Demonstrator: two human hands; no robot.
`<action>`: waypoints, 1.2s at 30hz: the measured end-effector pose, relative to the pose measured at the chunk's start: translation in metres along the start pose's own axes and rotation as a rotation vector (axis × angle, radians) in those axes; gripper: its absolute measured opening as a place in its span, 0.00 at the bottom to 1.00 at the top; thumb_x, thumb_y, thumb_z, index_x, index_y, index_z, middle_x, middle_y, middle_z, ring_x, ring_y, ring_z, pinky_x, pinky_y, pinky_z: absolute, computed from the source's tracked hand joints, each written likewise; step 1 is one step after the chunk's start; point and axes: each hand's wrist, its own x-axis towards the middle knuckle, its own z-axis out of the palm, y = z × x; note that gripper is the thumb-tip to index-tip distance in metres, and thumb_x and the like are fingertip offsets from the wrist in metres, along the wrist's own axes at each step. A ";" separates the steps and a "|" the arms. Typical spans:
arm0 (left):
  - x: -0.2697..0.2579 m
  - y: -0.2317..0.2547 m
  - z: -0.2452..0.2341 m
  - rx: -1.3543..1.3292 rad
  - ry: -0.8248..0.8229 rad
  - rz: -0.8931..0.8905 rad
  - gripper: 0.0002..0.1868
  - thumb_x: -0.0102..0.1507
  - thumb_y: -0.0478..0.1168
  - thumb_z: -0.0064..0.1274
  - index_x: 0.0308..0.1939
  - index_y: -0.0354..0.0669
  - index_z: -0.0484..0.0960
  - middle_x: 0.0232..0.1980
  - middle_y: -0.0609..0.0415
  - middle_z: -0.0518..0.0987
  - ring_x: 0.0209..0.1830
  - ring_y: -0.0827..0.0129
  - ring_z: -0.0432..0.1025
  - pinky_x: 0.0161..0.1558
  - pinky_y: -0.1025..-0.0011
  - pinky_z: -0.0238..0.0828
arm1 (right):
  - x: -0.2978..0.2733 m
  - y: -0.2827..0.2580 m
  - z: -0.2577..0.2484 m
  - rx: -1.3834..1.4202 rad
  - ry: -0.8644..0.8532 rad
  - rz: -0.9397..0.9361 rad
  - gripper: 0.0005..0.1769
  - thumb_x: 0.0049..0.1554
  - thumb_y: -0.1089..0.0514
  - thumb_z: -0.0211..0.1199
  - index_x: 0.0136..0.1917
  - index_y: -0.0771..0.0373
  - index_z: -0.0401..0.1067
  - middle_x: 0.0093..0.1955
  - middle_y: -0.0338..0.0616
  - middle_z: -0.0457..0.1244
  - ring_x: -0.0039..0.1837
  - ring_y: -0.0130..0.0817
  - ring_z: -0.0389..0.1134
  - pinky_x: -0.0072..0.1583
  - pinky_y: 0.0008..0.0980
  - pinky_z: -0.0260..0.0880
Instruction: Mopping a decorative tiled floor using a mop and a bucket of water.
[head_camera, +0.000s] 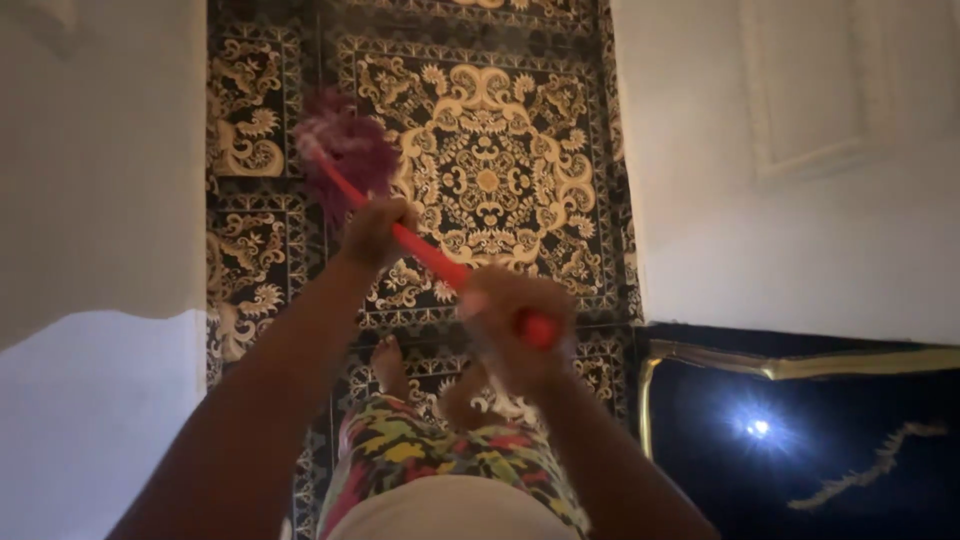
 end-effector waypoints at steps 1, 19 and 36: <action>0.007 0.000 0.000 0.164 0.060 0.199 0.07 0.55 0.36 0.60 0.27 0.43 0.75 0.26 0.47 0.76 0.27 0.50 0.74 0.33 0.55 0.71 | 0.011 -0.005 -0.007 -0.098 0.052 -0.046 0.07 0.56 0.72 0.60 0.39 0.66 0.68 0.41 0.48 0.66 0.40 0.33 0.66 0.43 0.35 0.69; -0.098 0.200 0.118 0.125 -0.034 -0.332 0.16 0.65 0.47 0.56 0.27 0.41 0.79 0.22 0.42 0.75 0.24 0.44 0.73 0.27 0.51 0.68 | -0.041 -0.103 -0.161 0.419 -0.064 0.275 0.23 0.69 0.64 0.58 0.32 0.57 0.58 0.25 0.34 0.49 0.27 0.23 0.50 0.36 0.31 0.55; -0.039 0.192 0.241 -0.248 -0.047 0.044 0.17 0.66 0.38 0.50 0.22 0.41 0.66 0.19 0.49 0.68 0.16 0.59 0.67 0.23 0.59 0.63 | -0.137 -0.150 -0.138 -0.363 -0.213 0.125 0.21 0.57 0.66 0.68 0.30 0.59 0.60 0.30 0.36 0.58 0.33 0.26 0.59 0.40 0.28 0.60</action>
